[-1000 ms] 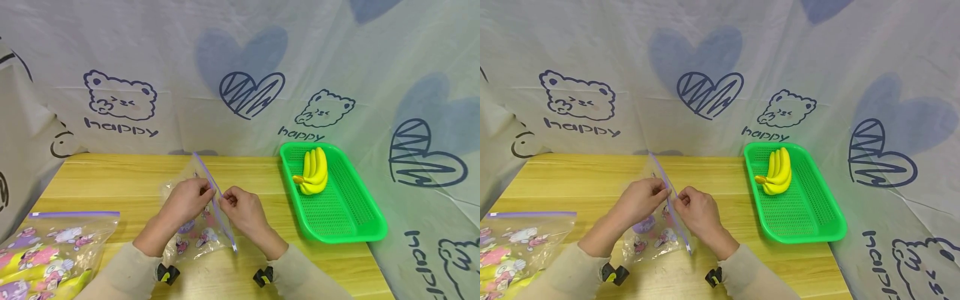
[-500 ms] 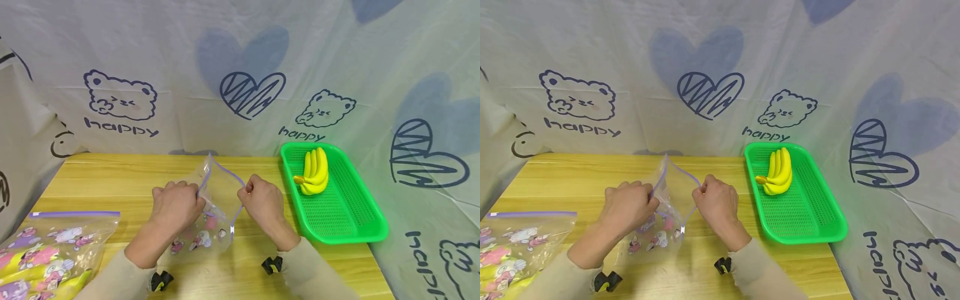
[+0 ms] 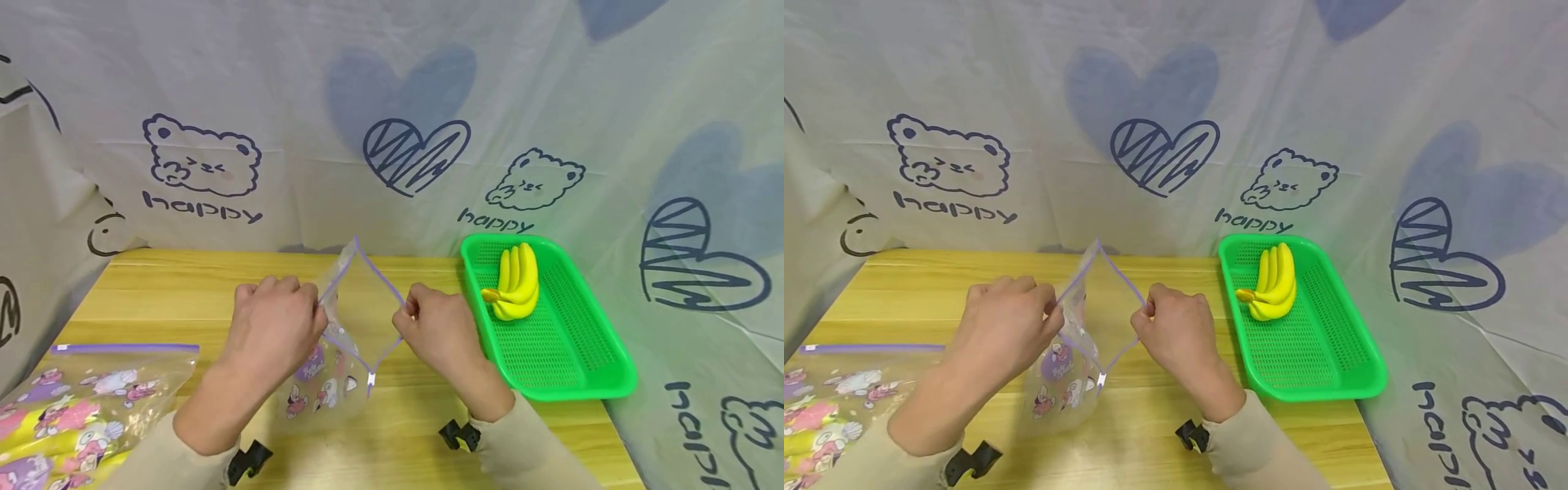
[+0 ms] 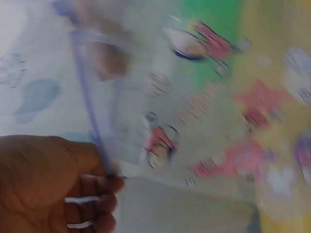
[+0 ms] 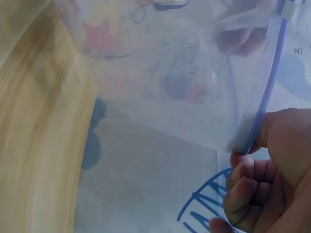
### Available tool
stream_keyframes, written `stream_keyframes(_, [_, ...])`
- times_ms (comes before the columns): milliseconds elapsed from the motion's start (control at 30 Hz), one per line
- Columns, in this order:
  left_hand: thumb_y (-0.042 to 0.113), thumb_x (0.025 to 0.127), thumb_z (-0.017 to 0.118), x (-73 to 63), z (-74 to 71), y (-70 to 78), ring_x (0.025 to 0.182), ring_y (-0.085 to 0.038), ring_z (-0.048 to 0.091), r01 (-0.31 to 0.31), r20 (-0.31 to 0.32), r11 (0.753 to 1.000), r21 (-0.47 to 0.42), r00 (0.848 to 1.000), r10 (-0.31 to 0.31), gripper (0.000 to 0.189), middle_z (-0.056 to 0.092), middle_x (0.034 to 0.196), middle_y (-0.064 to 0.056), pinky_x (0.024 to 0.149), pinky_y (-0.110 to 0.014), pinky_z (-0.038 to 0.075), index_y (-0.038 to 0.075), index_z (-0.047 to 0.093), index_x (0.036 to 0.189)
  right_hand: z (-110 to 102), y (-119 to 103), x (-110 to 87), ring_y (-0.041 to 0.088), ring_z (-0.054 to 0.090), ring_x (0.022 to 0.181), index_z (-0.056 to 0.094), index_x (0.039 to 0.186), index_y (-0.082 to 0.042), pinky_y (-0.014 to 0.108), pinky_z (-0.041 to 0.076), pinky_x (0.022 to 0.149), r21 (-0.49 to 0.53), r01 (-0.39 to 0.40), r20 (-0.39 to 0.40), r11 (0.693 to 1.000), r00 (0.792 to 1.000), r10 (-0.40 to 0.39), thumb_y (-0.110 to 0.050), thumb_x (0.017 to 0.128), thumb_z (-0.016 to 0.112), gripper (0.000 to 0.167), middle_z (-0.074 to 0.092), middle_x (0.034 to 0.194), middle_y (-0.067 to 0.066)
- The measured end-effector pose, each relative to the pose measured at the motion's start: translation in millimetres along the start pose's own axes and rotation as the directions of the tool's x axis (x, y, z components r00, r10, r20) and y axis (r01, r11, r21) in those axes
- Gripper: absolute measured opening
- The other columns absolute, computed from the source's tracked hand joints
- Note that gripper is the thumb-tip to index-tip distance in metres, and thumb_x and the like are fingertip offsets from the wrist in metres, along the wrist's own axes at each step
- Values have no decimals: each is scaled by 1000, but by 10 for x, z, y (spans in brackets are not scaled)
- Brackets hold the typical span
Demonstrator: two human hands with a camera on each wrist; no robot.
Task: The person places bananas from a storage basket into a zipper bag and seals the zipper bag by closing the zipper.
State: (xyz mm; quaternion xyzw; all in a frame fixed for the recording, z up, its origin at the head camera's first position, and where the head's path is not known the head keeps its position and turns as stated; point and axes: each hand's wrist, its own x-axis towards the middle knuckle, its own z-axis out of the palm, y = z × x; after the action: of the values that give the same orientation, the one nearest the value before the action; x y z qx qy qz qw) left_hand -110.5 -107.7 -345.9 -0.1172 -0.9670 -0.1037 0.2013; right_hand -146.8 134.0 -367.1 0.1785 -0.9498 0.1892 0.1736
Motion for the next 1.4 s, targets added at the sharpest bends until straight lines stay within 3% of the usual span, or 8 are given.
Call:
stream_keyframes(133, [14, 90, 68, 4, 233, -106, 66, -29, 52, -153, -153, 986, 72, 975, 163, 26, 51, 65, -4, 69, -49, 42, 9, 55, 68, 59, 44, -23, 20, 54, 63, 59, 70, -16, 36, 40, 66, -97, 119, -47, 988, 991, -124, -16, 83, 69, 16, 55, 65, -4])
stream_keyframes(233, [12, 88, 68, -9, 358, -238, 65, -29, 51, -201, -179, 975, 95, 960, 216, 26, 48, 65, -3, 69, -50, 40, 9, 52, 67, 106, 143, -33, 21, 52, 66, 56, 68, -17, 37, 38, 68, -121, 141, -36, 983, 989, -146, -16, 81, 67, 17, 53, 65, -4])
stream_keyframes(433, [11, 88, 60, -53, 294, -374, 62, -25, 44, -65, -12, 995, 72, 998, 66, 27, 44, 63, -1, 67, -46, 36, 14, 47, 65, 149, 303, -70, 21, 45, 60, 48, 61, -18, 38, 37, 65, -157, 48, 1, 986, 999, -49, -16, 78, 63, 24, 44, 58, -3])
stream_keyframes(633, [15, 92, 53, -7, 134, -211, 62, -22, 47, -9, 116, 999, -50, 993, 15, 26, 48, 65, 0, 63, -44, 44, 15, 50, 67, 220, 217, -115, 19, 50, 60, 53, 63, -19, 41, 42, 65, -151, 67, 24, 986, 998, -64, -18, 82, 67, 23, 50, 60, -5])
stream_keyframes(1033, [12, 91, 58, 55, 203, -33, 58, -19, 44, 12, 141, 991, -137, 990, 7, 25, 48, 66, 0, 56, -39, 40, 15, 53, 67, 422, 29, -229, 17, 50, 64, 57, 75, -16, 32, 36, 61, -84, 91, 44, 992, 995, -88, -28, 86, 79, 27, 54, 67, -5])
stream_keyframes(1133, [13, 92, 57, 69, 209, -11, 59, -19, 45, 37, 178, 986, -166, 984, -7, 24, 49, 68, 0, 55, -36, 40, 15, 54, 69, 442, 10, -250, 23, 56, 80, 65, 92, -12, 36, 45, 71, -28, 169, 16, 985, 986, -168, -23, 84, 85, 24, 58, 85, 0])
stream_keyframes(1267, [15, 96, 55, 95, 192, 15, 61, -18, 46, 87, 251, 969, -233, 968, -27, 23, 51, 71, -1, 56, -33, 38, 15, 55, 73, 452, -15, -254, 34, 58, 110, 74, 116, -16, 47, 52, 91, -55, 311, 44, 949, 950, -309, -10, 85, 80, 33, 62, 123, 11])
stream_keyframes(1400, [18, 96, 54, 116, 125, -32, 62, -19, 47, 147, 261, 954, -261, 962, -76, 23, 51, 74, -2, 54, -33, 36, 16, 54, 73, 447, 30, -240, 32, 62, 113, 79, 110, -12, 43, 54, 98, -133, 381, 153, 915, 920, -361, 1, 82, 72, 31, 69, 127, 9])
